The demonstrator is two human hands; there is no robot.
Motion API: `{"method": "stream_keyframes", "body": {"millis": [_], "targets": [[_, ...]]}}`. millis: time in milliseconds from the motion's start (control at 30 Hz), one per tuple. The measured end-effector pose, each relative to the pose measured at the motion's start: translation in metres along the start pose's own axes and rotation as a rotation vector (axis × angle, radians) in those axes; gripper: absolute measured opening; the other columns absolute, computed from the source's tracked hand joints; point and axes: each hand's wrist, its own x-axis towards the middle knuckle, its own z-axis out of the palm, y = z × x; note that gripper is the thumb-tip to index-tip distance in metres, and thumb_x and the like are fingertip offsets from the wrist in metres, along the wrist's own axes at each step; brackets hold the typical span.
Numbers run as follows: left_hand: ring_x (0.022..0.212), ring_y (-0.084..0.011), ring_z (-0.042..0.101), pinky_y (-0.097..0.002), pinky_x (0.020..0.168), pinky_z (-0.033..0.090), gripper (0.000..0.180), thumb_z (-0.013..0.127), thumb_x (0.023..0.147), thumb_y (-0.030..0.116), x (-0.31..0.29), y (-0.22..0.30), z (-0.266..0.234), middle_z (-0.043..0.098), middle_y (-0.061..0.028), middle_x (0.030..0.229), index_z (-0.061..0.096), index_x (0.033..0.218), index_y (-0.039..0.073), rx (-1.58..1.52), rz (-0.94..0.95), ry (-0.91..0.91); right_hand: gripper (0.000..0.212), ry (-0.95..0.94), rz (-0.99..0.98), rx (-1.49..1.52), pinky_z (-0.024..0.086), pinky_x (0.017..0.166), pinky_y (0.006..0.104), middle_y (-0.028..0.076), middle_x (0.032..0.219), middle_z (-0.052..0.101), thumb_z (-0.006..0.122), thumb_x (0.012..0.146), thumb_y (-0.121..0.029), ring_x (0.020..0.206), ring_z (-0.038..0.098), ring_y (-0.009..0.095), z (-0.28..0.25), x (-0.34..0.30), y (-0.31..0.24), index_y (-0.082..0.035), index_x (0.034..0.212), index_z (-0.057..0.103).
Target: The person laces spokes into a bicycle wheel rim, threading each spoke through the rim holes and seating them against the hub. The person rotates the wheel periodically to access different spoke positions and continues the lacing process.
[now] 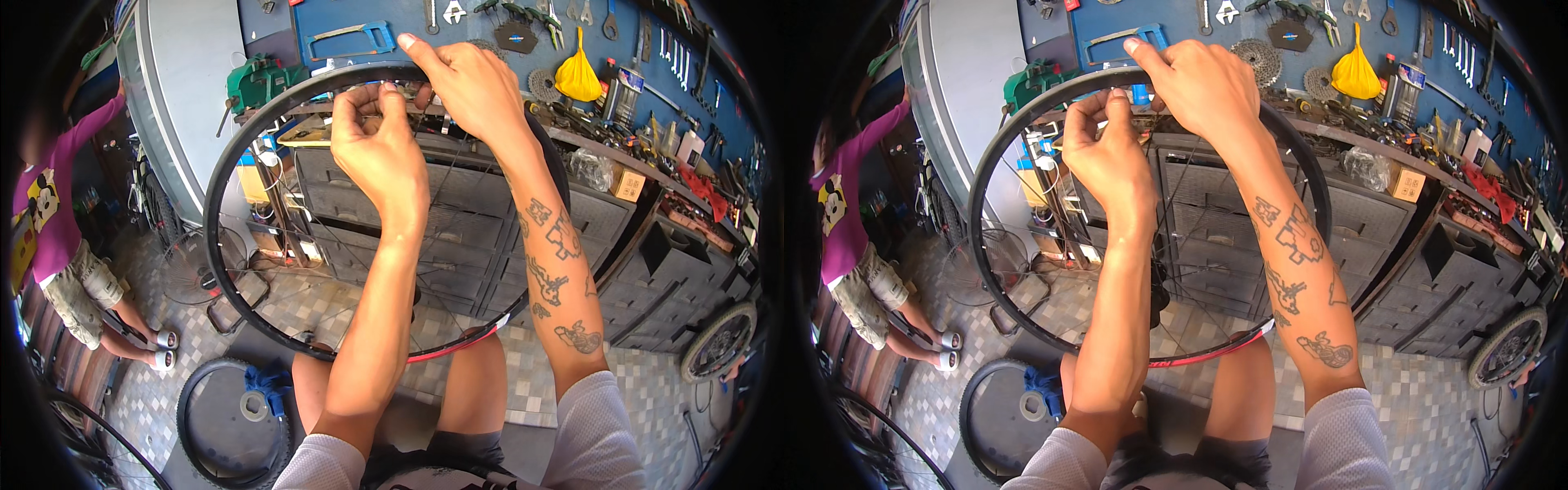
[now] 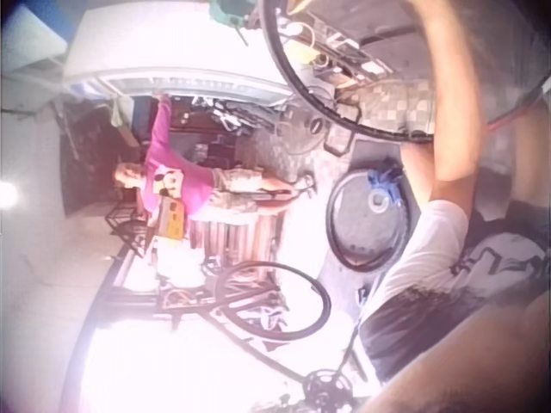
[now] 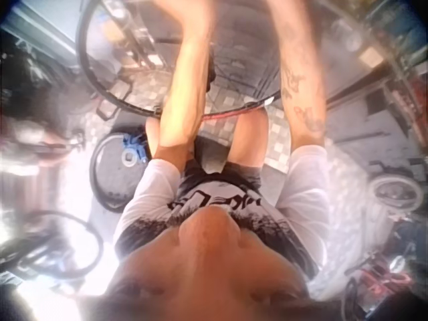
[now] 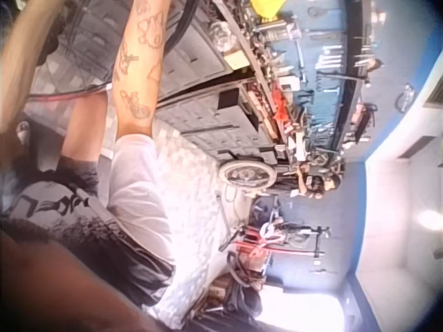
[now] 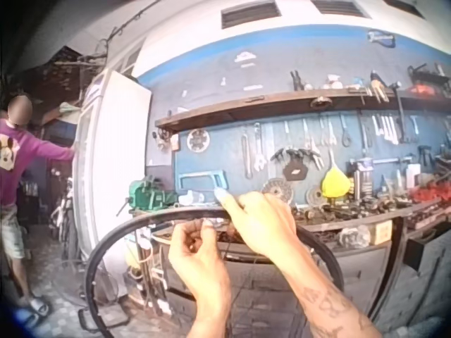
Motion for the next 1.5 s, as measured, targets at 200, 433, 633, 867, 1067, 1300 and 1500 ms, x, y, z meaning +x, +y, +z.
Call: {"method": "stream_keyframes", "body": {"millis": [200, 433, 633, 867, 1067, 1300, 1500], "targets": [[0.077, -0.0110, 0.061, -0.0284, 0.066, 0.049, 0.014, 0.076, 0.099, 0.008, -0.002, -0.003, 0.005, 0.069, -0.0063, 0.088, 0.068, 0.103, -0.003, 0.098, 0.045, 0.064, 0.074, 0.020, 0.001, -0.004, 0.058, 0.073, 0.0471, 0.011, 0.061, 0.071, 0.053, 0.102, -0.070, 0.071, 0.075, 0.035, 0.007, 0.002, 0.002, -0.010, 0.065, 0.078], [0.071, -0.0095, 0.059, -0.0286, 0.063, 0.047, 0.024, 0.067, 0.106, 0.018, -0.002, -0.005, 0.005, 0.071, -0.0048, 0.085, 0.074, 0.100, -0.004, 0.081, -0.008, 0.024, 0.078, -0.038, 0.024, -0.059, 0.059, 0.080, 0.0414, 0.003, 0.065, 0.074, 0.047, 0.100, -0.077, 0.075, 0.077, 0.025, 0.001, 0.003, 0.002, -0.012, 0.076, 0.082], [0.069, -0.0119, 0.055, -0.0324, 0.064, 0.047, 0.020, 0.073, 0.101, 0.013, -0.004, -0.007, 0.008, 0.070, -0.0067, 0.085, 0.072, 0.101, -0.006, 0.039, -0.016, 0.070, 0.072, 0.013, 0.000, -0.010, 0.059, 0.074, 0.0475, 0.009, 0.064, 0.073, 0.054, 0.101, -0.070, 0.071, 0.076, 0.035, -0.002, -0.001, -0.002, -0.012, 0.066, 0.079], [0.081, -0.0147, 0.063, -0.0350, 0.075, 0.052, 0.018, 0.071, 0.101, 0.012, -0.001, -0.009, 0.004, 0.072, -0.0084, 0.087, 0.071, 0.102, -0.005, 0.024, -0.047, 0.060, 0.078, -0.010, 0.013, -0.114, 0.059, 0.084, 0.0420, 0.004, 0.065, 0.075, 0.046, 0.100, -0.076, 0.079, 0.077, 0.029, 0.000, 0.002, 0.002, -0.013, 0.075, 0.082], [0.091, -0.0208, 0.068, -0.0366, 0.080, 0.055, 0.024, 0.070, 0.101, 0.007, -0.011, 0.003, -0.004, 0.070, -0.0120, 0.102, 0.058, 0.120, -0.001, 0.023, 0.092, 0.015, 0.074, -0.029, 0.073, -0.015, 0.055, 0.072, 0.0449, 0.008, 0.072, 0.076, 0.046, 0.104, -0.073, 0.073, 0.076, 0.030, -0.002, 0.000, -0.006, -0.011, 0.091, 0.083], [0.096, -0.0284, 0.069, -0.0396, 0.084, 0.056, 0.019, 0.075, 0.101, 0.015, -0.053, 0.016, -0.070, 0.069, -0.0200, 0.114, 0.073, 0.115, 0.001, 0.317, -0.069, -0.222, 0.058, 0.327, -0.024, -0.010, 0.055, 0.082, 0.0459, 0.021, 0.092, 0.077, 0.062, 0.103, -0.061, 0.093, 0.074, 0.043, 0.007, -0.017, -0.012, -0.008, 0.113, 0.082], [0.119, -0.0395, 0.067, -0.0435, 0.099, 0.056, 0.028, 0.075, 0.101, 0.024, -0.069, 0.011, -0.117, 0.060, -0.0256, 0.134, 0.073, 0.120, 0.003, 0.331, -0.093, -0.402, 0.055, 0.358, -0.047, 0.005, 0.054, 0.080, 0.0458, 0.023, 0.089, 0.074, 0.063, 0.103, -0.060, 0.090, 0.072, 0.044, 0.000, -0.032, -0.015, -0.008, 0.110, 0.080]]}}
